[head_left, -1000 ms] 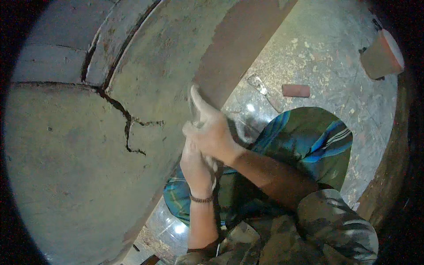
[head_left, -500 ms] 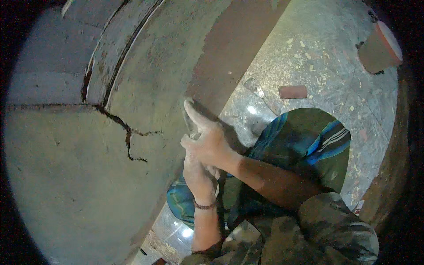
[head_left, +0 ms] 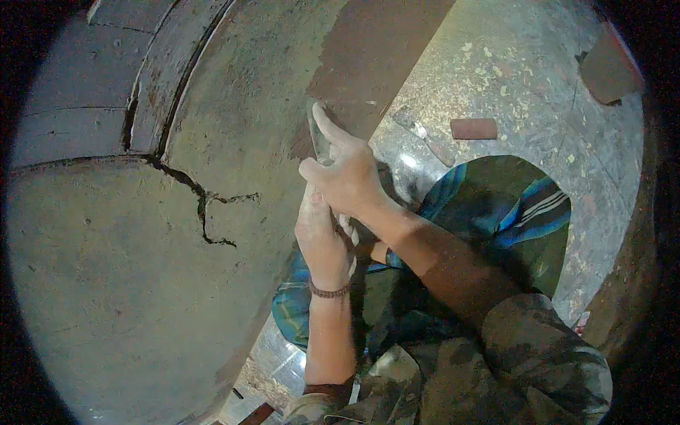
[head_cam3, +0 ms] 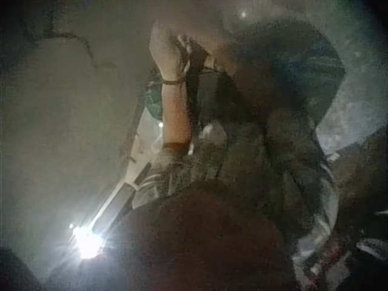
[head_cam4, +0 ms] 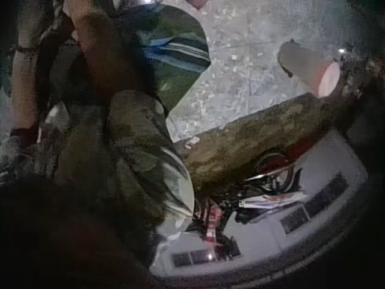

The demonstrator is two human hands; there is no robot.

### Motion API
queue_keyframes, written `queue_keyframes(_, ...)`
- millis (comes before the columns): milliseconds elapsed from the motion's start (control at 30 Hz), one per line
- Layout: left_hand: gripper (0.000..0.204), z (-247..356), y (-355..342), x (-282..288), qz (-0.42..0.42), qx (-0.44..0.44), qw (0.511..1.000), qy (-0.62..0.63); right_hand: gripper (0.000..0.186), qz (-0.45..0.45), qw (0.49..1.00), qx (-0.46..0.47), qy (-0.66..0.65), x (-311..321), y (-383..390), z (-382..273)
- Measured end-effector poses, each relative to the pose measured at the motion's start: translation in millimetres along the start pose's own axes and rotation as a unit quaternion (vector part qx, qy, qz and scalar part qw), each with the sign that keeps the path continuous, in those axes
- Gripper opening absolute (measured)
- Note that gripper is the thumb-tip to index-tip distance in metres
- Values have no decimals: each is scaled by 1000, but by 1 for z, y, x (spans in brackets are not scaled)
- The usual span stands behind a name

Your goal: The person smooths a vertical wall surface using a putty knife and a sanding block. They repeatedly apply and scrape the putty knife along the wall, then sand the area to even the surface. The person remains seated on the floor during the task.

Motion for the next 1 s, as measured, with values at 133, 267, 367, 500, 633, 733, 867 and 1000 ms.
queue_keyframes(133, 35, 2, -7, 1, 33, -26, 998, 52, 77, 13, 989, 116, 90, 9, -9, -25)
queue_keyframes(267, 34, 20, -5, -14, 29, -101, 985, -140, 77, -31, 997, -57, -35, 6, -10, 5)
queue_keyframes(367, 33, -11, -9, -21, -43, 102, 951, 288, 76, -6, 979, 112, 172, 17, -17, -25)
queue_keyframes(500, 35, 19, -8, -22, -8, -40, 992, 118, 74, 30, 990, 121, 58, 22, -20, -27)
queue_keyframes(633, 33, 16, -9, -26, -3, -16, 997, 79, 74, -18, 1000, 8, 18, 15, -23, -8)
queue_keyframes(733, 27, 25, -13, -23, 19, -52, 997, 52, 76, 16, 973, 153, 175, 26, -29, -38)
queue_keyframes(867, 27, 33, -10, -29, -16, -59, 996, 60, 76, 21, 1000, -4, -22, 25, -27, -13)
queue_keyframes(1000, 27, 16, -9, -36, -39, 98, 958, 266, 76, -26, 988, 66, 136, 20, -28, -23)
Point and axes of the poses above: each hand's wrist, its own y-axis away from the middle knuckle, its own x-axis out of the back of the hand, z = x × y, the point moved 9 cm from there along -y, towards the middle knuckle, and after that the axes turned 12 degrees about x, right-handed, at the moved point
